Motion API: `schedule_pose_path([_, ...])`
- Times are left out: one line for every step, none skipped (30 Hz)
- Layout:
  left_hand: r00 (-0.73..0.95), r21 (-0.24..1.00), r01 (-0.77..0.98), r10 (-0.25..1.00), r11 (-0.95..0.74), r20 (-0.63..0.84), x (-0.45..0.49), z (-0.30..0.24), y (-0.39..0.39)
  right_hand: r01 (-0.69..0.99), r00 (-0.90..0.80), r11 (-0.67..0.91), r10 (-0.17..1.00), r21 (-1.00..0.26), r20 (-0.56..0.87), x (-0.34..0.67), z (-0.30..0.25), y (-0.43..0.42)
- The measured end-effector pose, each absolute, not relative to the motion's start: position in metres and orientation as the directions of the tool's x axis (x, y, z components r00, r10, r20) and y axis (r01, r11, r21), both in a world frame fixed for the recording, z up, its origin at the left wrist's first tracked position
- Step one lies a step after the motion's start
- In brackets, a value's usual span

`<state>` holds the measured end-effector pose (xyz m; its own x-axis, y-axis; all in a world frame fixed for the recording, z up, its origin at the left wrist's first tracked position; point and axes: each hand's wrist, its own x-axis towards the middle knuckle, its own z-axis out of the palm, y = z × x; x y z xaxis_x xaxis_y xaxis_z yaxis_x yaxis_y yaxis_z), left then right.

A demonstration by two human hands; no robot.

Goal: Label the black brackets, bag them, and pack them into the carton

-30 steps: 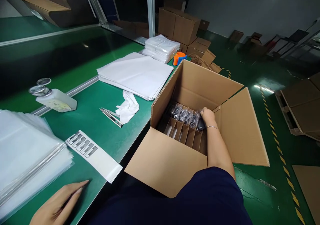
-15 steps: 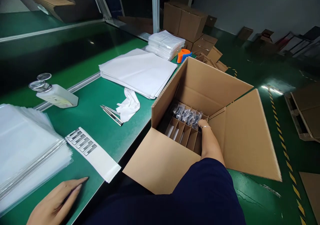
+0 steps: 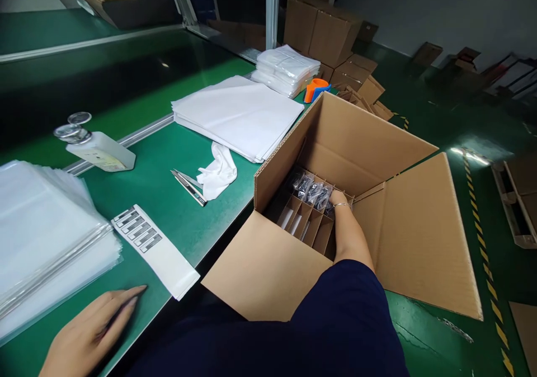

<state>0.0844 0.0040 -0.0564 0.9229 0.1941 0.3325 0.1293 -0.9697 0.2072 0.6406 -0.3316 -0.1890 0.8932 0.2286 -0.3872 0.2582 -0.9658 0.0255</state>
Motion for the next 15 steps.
schedule_pose_path([0.923, 0.201, 0.131, 0.194, -0.971, 0.333, 0.084, -0.058, 0.004, 0.239, 0.900, -0.971, 0.223, -0.005, -0.374, 0.639, -0.190, -0.329])
schedule_pose_path([0.922, 0.196, 0.135, 0.195, -0.971, 0.334, 0.083, -0.060, 0.004, 0.210, 0.910, -0.977, 0.210, -0.039, -0.357, 0.637, -0.190, -0.328])
schedule_pose_path([0.920, 0.194, 0.140, 0.200, -0.971, 0.336, 0.083, -0.061, 0.004, 0.177, 0.923, -0.981, 0.192, -0.076, -0.335, 0.637, -0.187, -0.329])
schedule_pose_path([0.917, 0.196, 0.147, 0.208, -0.970, 0.340, 0.082, -0.063, 0.004, 0.148, 0.935, -0.983, 0.176, -0.112, -0.307, 0.638, -0.181, -0.332])
schedule_pose_path([0.914, 0.202, 0.154, 0.217, -0.967, 0.343, 0.082, -0.063, 0.004, 0.120, 0.949, -0.981, 0.158, -0.149, -0.272, 0.641, -0.173, -0.336])
schedule_pose_path([0.910, 0.213, 0.159, 0.227, -0.964, 0.347, 0.082, -0.064, 0.004, 0.095, 0.963, -0.977, 0.139, -0.189, -0.230, 0.645, -0.162, -0.343])
schedule_pose_path([0.907, 0.228, 0.161, 0.236, -0.960, 0.350, 0.082, -0.064, 0.004, 0.077, 0.976, -0.969, 0.121, -0.234, -0.181, 0.651, -0.148, -0.352])
schedule_pose_path([0.904, 0.245, 0.164, 0.245, -0.955, 0.350, 0.082, -0.064, 0.003, 0.068, 0.986, -0.957, 0.108, -0.283, -0.128, 0.658, -0.133, -0.362])
schedule_pose_path([0.900, 0.262, 0.167, 0.255, -0.951, 0.353, 0.082, -0.063, 0.003, 0.069, 0.993, -0.939, 0.098, -0.337, -0.071, 0.664, -0.116, -0.373])
schedule_pose_path([0.897, 0.275, 0.171, 0.265, -0.946, 0.353, 0.082, -0.063, 0.003, 0.079, 0.996, -0.916, 0.091, -0.394, -0.012, 0.670, -0.100, -0.383])
schedule_pose_path([0.896, 0.284, 0.175, 0.273, -0.943, 0.352, 0.082, -0.062, 0.002, 0.094, 0.996, -0.887, 0.081, -0.452, 0.047, 0.675, -0.085, -0.393])
schedule_pose_path([0.894, 0.289, 0.178, 0.278, -0.941, 0.353, 0.083, -0.062, 0.002, 0.112, 0.992, -0.854, 0.067, -0.508, 0.105, 0.678, -0.072, -0.400])
schedule_pose_path([0.893, 0.292, 0.178, 0.279, -0.940, 0.354, 0.083, -0.062, 0.002, 0.130, 0.986, -0.816, 0.050, -0.563, 0.156, 0.679, -0.062, -0.405])
schedule_pose_path([0.892, 0.293, 0.174, 0.276, -0.940, 0.358, 0.084, -0.061, 0.002, 0.150, 0.979, -0.774, 0.030, -0.615, 0.201, 0.678, -0.056, -0.407])
schedule_pose_path([0.889, 0.292, 0.169, 0.274, -0.941, 0.367, 0.085, -0.061, 0.002, 0.172, 0.971, -0.729, 0.012, -0.663, 0.239, 0.675, -0.053, -0.407])
